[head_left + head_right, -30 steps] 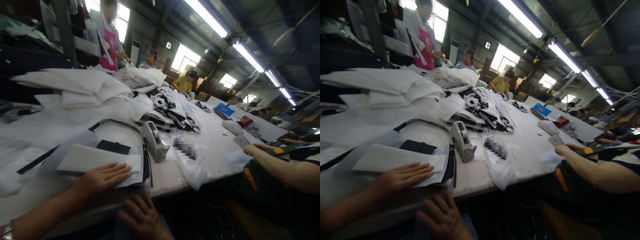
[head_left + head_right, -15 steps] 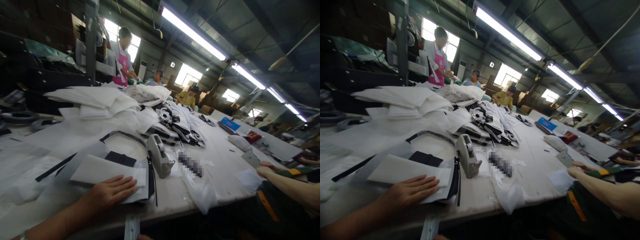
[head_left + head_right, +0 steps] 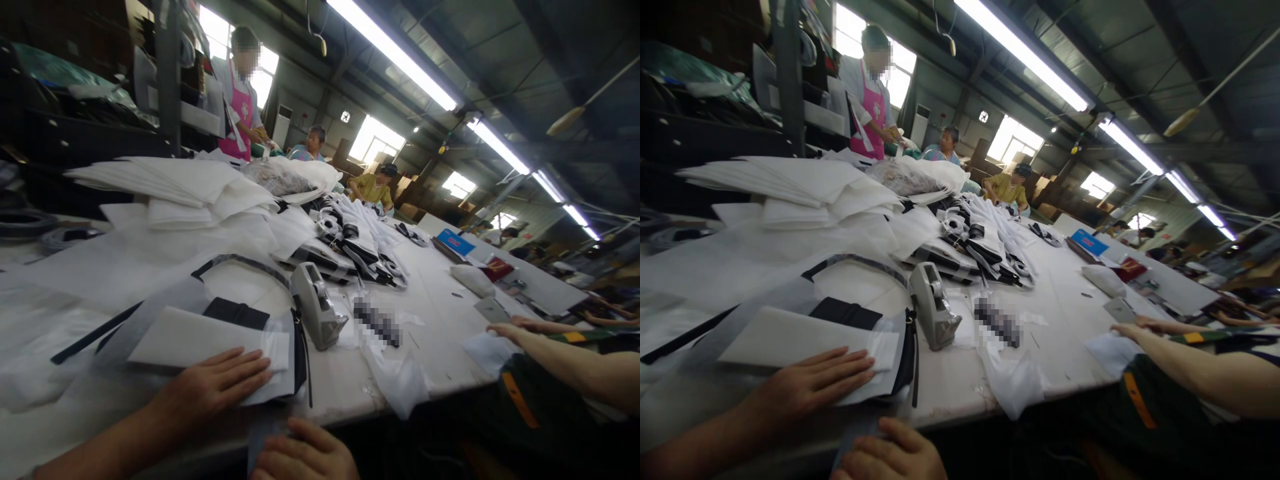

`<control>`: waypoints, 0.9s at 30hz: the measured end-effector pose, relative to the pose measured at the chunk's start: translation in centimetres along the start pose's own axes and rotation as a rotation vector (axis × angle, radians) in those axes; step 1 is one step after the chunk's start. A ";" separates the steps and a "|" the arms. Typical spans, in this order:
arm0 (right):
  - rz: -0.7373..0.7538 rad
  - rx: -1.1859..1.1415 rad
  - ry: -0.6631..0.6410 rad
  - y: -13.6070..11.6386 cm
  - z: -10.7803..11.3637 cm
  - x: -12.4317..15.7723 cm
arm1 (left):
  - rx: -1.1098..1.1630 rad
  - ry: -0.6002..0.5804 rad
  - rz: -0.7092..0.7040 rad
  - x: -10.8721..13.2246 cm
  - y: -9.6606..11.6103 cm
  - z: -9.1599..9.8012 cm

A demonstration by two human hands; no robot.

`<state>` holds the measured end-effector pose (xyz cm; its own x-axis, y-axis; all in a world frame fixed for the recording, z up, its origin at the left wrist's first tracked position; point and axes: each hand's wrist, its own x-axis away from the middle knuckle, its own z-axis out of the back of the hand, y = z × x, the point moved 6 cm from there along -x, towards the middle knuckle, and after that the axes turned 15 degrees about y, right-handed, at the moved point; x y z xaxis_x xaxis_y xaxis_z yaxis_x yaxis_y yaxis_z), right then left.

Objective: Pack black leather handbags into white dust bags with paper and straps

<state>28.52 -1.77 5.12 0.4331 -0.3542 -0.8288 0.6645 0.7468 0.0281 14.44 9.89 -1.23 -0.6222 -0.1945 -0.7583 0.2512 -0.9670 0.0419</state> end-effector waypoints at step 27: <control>-0.099 0.106 0.040 2.4 -2.1 0.3 | -0.038 0.033 -0.081 -0.1 0.5 0.0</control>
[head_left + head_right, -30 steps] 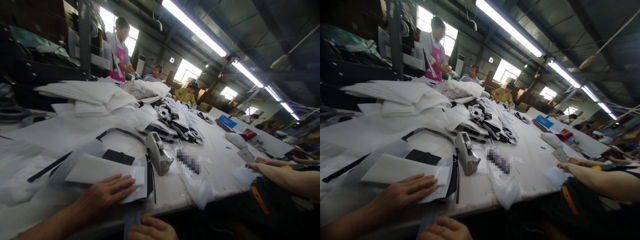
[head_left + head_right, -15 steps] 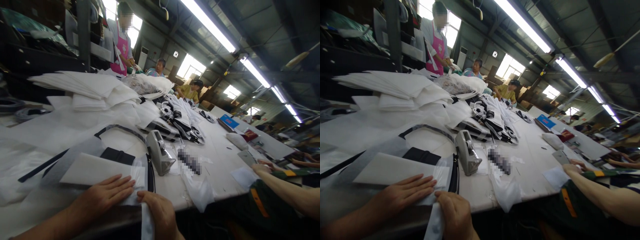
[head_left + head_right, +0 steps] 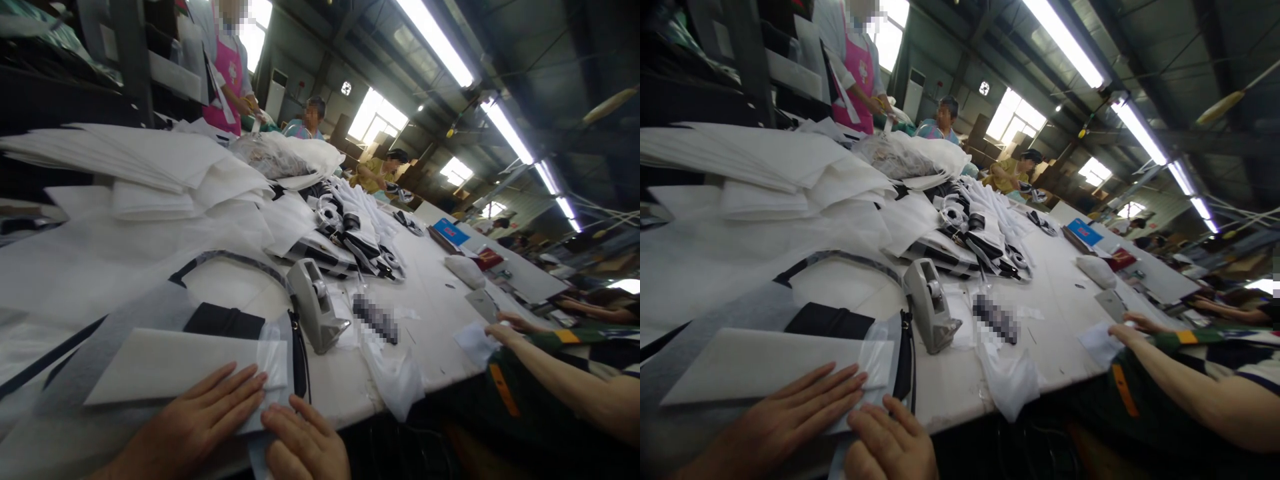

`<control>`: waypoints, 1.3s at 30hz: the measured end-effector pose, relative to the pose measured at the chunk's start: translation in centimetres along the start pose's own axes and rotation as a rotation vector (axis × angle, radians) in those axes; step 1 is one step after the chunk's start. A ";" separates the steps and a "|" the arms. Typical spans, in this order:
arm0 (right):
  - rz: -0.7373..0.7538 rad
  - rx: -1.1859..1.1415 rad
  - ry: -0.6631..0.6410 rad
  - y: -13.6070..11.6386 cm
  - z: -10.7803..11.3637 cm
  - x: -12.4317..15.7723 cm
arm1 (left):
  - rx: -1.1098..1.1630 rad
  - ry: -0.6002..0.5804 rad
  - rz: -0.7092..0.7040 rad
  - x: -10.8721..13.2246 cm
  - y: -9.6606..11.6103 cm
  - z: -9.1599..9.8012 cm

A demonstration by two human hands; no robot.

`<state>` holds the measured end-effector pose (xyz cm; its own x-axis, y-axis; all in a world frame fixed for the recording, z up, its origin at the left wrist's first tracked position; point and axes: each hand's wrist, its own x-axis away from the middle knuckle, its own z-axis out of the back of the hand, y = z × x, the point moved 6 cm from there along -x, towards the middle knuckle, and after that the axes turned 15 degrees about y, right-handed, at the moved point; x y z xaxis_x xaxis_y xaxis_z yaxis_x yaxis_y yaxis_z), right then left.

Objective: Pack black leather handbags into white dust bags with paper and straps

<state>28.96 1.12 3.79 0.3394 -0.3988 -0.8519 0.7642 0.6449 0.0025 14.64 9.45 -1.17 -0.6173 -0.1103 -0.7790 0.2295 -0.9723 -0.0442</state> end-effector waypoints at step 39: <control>-0.005 -0.001 0.044 -2.3 2.1 -0.9 | 0.156 0.015 0.071 0.5 -0.2 0.3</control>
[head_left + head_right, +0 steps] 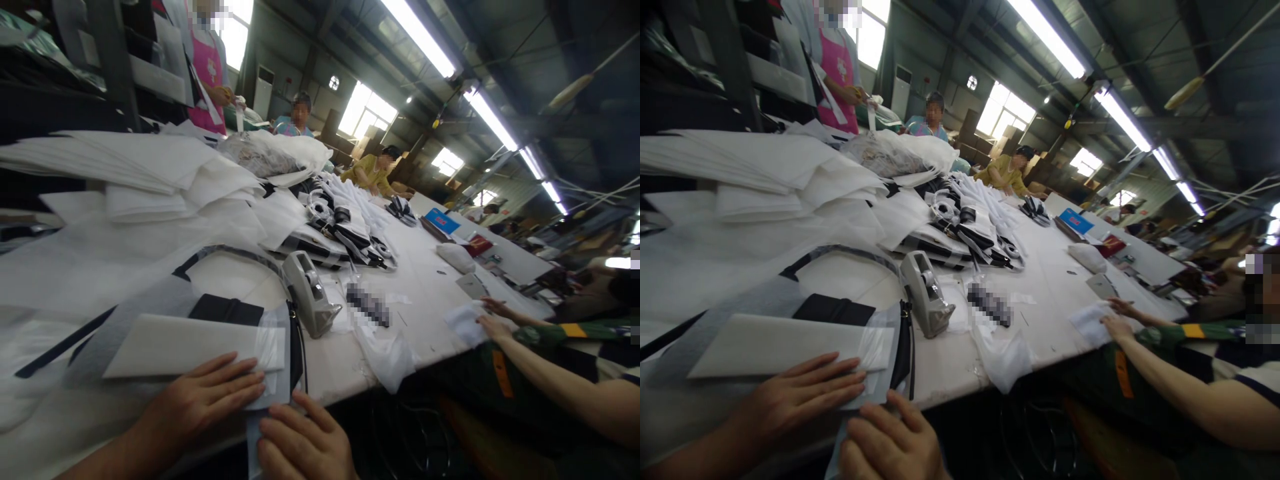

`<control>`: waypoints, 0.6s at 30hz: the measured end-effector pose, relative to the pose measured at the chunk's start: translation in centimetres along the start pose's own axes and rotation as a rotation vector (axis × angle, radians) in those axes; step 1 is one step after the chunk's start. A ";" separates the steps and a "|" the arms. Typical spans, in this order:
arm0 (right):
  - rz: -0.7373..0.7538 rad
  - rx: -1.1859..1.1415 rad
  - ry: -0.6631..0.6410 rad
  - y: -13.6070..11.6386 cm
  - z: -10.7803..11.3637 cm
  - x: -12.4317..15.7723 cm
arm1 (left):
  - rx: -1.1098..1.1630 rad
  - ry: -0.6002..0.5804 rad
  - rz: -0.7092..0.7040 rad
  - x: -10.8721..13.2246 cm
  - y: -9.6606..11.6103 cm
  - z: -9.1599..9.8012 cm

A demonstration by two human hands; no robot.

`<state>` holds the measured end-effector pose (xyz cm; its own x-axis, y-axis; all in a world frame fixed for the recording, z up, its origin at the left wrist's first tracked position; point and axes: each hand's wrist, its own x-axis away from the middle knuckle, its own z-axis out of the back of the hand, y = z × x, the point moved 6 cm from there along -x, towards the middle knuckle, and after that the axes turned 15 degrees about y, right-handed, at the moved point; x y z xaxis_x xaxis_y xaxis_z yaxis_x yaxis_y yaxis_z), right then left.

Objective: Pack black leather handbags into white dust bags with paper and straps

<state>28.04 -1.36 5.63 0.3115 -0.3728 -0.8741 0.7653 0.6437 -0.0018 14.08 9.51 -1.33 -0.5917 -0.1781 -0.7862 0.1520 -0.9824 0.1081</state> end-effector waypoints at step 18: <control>-0.363 -0.053 -0.036 4.9 -3.4 -3.4 | -0.035 0.005 -0.049 0.5 0.6 -0.8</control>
<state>28.81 5.36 6.89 0.0453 -0.6059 -0.7943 0.8000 0.4982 -0.3344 14.48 8.87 -2.15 -0.5950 -0.1296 -0.7932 0.1507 -0.9874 0.0483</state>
